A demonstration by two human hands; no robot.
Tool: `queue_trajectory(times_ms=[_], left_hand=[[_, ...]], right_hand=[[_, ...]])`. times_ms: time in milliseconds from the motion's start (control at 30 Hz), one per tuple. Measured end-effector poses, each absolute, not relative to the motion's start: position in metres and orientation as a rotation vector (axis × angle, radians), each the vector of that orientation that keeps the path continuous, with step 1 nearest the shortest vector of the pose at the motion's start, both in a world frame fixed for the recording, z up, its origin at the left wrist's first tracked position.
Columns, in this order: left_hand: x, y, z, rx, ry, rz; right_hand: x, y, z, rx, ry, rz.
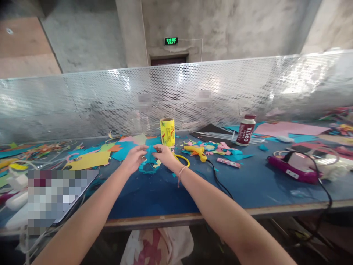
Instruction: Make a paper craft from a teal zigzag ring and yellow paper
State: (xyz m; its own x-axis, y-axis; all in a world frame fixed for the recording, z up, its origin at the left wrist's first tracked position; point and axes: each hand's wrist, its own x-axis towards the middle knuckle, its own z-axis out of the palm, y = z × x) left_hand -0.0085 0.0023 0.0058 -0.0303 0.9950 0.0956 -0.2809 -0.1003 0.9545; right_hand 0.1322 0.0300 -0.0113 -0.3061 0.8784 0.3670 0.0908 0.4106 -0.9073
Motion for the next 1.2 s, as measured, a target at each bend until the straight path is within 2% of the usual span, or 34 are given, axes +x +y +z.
queue_trajectory(times_ms=[600, 967, 1200], left_hand=[[-0.01, 0.0062, -0.0023, 1.271, 1.126, 1.407], [-0.0103, 0.0089, -0.0022, 1.197, 1.031, 1.45], [-0.0071, 0.0033, -0.0007, 1.187, 0.963, 1.307]], right_hand=[[0.1364, 0.0283, -0.0061, -0.851, -1.653, 1.146], [0.1374, 0.0267, -0.0044, -0.769, -1.506, 1.249], [0.1389, 0.0265, -0.0029, -0.816, -1.522, 1.18]])
